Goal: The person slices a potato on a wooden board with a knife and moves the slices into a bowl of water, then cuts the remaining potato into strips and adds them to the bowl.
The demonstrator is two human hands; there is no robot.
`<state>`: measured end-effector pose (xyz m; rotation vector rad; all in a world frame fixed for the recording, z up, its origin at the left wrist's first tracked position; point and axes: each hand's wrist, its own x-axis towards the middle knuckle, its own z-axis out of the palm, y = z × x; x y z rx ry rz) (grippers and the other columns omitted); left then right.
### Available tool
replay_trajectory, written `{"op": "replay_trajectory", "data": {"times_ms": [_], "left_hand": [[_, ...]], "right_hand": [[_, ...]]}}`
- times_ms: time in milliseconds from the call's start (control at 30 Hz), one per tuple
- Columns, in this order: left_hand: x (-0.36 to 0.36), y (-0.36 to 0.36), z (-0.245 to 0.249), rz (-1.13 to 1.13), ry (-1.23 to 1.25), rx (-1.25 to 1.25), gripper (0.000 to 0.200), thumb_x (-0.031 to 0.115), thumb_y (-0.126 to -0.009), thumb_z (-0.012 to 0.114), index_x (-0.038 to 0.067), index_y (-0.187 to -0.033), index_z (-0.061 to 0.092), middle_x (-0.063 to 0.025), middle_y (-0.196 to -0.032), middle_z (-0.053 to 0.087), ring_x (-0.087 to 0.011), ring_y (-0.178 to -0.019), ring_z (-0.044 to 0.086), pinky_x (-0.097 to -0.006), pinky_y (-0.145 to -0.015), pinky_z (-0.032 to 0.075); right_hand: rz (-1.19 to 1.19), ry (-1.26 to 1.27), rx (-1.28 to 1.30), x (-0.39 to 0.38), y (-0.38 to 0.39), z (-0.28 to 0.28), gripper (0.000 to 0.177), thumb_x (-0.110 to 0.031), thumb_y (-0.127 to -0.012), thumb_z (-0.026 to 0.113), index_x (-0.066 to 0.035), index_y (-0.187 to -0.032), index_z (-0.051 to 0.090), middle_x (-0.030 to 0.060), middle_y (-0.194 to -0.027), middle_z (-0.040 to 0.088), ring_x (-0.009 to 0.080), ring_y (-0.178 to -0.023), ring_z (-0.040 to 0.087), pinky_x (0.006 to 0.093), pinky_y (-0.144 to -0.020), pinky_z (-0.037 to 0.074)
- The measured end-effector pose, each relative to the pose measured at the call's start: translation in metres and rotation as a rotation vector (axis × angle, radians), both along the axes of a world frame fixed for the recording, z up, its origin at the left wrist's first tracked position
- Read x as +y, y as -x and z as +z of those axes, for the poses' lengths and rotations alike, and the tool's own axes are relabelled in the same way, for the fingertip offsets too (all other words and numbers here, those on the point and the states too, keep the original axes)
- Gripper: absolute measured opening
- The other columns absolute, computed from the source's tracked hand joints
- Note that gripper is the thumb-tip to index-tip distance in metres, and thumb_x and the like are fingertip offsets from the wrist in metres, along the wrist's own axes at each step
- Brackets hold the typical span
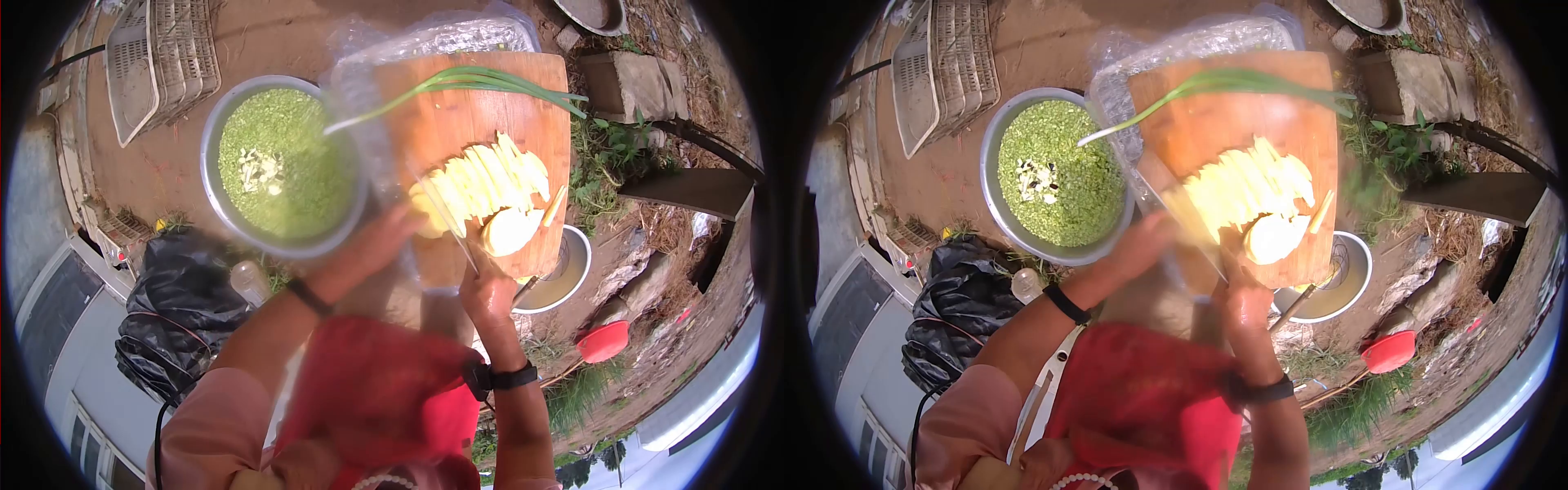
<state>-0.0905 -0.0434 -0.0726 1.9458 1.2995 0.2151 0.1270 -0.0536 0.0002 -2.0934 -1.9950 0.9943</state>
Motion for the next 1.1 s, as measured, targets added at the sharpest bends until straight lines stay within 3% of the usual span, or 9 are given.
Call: {"op": "replay_trajectory", "data": {"times_ms": [100, 133, 500, 633, 700, 800, 867, 967, 1100], "left_hand": [[0.004, -0.012, 0.006, -0.011, 0.046, -0.026, 0.031, 0.003, -0.081, 0.053, 0.007, -0.112, 0.056, -0.0164, -0.114, 0.050, -0.0310, -0.099, 0.058, -0.0360, -0.078, 0.052], [0.001, -0.015, 0.006, 0.010, 0.036, -0.024, 0.032, 0.002, -0.081, 0.053, 0.007, -0.113, 0.056, -0.0163, -0.112, 0.051, -0.0304, -0.097, 0.059, -0.0352, -0.076, 0.052], [0.005, -0.024, 0.004, -0.030, -0.034, 0.099, 0.032, 0.006, -0.081, 0.052, 0.008, -0.112, 0.058, -0.0109, -0.099, 0.052, -0.0257, -0.086, 0.058, -0.0326, -0.067, 0.051], [0.001, -0.025, -0.006, -0.028, -0.231, -0.005, 0.028, 0.008, -0.080, 0.053, 0.005, -0.108, 0.059, -0.0091, -0.098, 0.053, -0.0252, -0.091, 0.055, -0.0328, -0.072, 0.050], [0.001, -0.027, -0.006, -0.100, -0.235, 0.081, 0.028, 0.009, -0.079, 0.053, 0.005, -0.106, 0.060, -0.0080, -0.097, 0.053, -0.0248, -0.093, 0.053, -0.0331, -0.075, 0.049], [0.003, -0.028, 0.001, 0.019, -0.111, -0.068, 0.022, 0.007, -0.075, 0.054, 0.002, -0.095, 0.060, -0.0109, -0.099, 0.056, -0.0280, -0.092, 0.055, -0.0393, -0.078, 0.048], [-0.011, -0.026, -0.027, 0.057, -0.144, -0.107, 0.026, 0.010, -0.076, 0.056, 0.004, -0.101, 0.060, -0.0078, -0.098, 0.054, -0.0245, -0.090, 0.053, -0.0355, -0.076, 0.048], [-0.008, -0.028, -0.013, 0.029, -0.155, -0.103, 0.027, 0.013, -0.078, 0.057, 0.005, -0.104, 0.060, -0.0063, -0.099, 0.054, -0.0234, -0.092, 0.052, -0.0342, -0.077, 0.048], [-0.006, -0.024, -0.005, -0.011, -0.131, -0.053, 0.026, 0.015, -0.078, 0.056, 0.006, -0.103, 0.061, -0.0061, -0.101, 0.055, -0.0242, -0.096, 0.052, -0.0346, -0.079, 0.048]], "right_hand": [[0.036, 0.000, -0.112, 0.010, 0.003, -0.001, 0.041, -0.009, -0.074, 0.054, -0.014, -0.113, 0.061, 0.0125, -0.073, 0.065, 0.0319, -0.062, 0.064, 0.0449, -0.057, 0.051], [0.073, 0.167, -0.274, 0.015, 0.001, -0.020, 0.039, -0.009, -0.074, 0.053, -0.014, -0.111, 0.062, 0.0134, -0.074, 0.065, 0.0331, -0.062, 0.064, 0.0447, -0.057, 0.051], [0.071, 0.002, -0.120, 0.010, -0.002, 0.028, 0.035, -0.010, -0.076, 0.056, -0.014, -0.110, 0.063, 0.0149, -0.073, 0.065, 0.0302, -0.062, 0.064, 0.0395, -0.056, 0.052], [0.134, 0.243, -0.208, 0.027, 0.004, -0.016, 0.029, -0.009, -0.078, 0.055, -0.012, -0.105, 0.066, 0.0173, -0.073, 0.065, 0.0366, -0.059, 0.062, 0.0459, -0.058, 0.051], [0.105, 0.182, -0.195, 0.027, 0.008, -0.019, 0.030, -0.009, -0.077, 0.054, -0.011, -0.104, 0.066, 0.0173, -0.071, 0.065, 0.0370, -0.059, 0.062, 0.0473, -0.058, 0.050], [0.108, 0.070, -0.150, 0.019, 0.007, 0.001, 0.031, -0.009, -0.076, 0.054, -0.012, -0.105, 0.066, 0.0165, -0.071, 0.065, 0.0362, -0.060, 0.063, 0.0467, -0.058, 0.051], [0.106, 0.069, -0.136, 0.022, 0.015, 0.037, 0.033, -0.008, -0.076, 0.054, -0.011, -0.107, 0.066, 0.0157, -0.073, 0.066, 0.0352, -0.061, 0.063, 0.0458, -0.058, 0.051], [0.231, 0.166, -0.282, 0.010, 0.008, -0.008, 0.036, -0.007, -0.075, 0.055, -0.011, -0.109, 0.065, 0.0140, -0.076, 0.066, 0.0326, -0.061, 0.064, 0.0432, -0.056, 0.052], [0.193, 0.089, -0.202, 0.008, 0.009, -0.017, 0.040, -0.006, -0.074, 0.055, -0.012, -0.113, 0.063, 0.0138, -0.076, 0.066, 0.0318, -0.060, 0.064, 0.0423, -0.055, 0.051]]}}
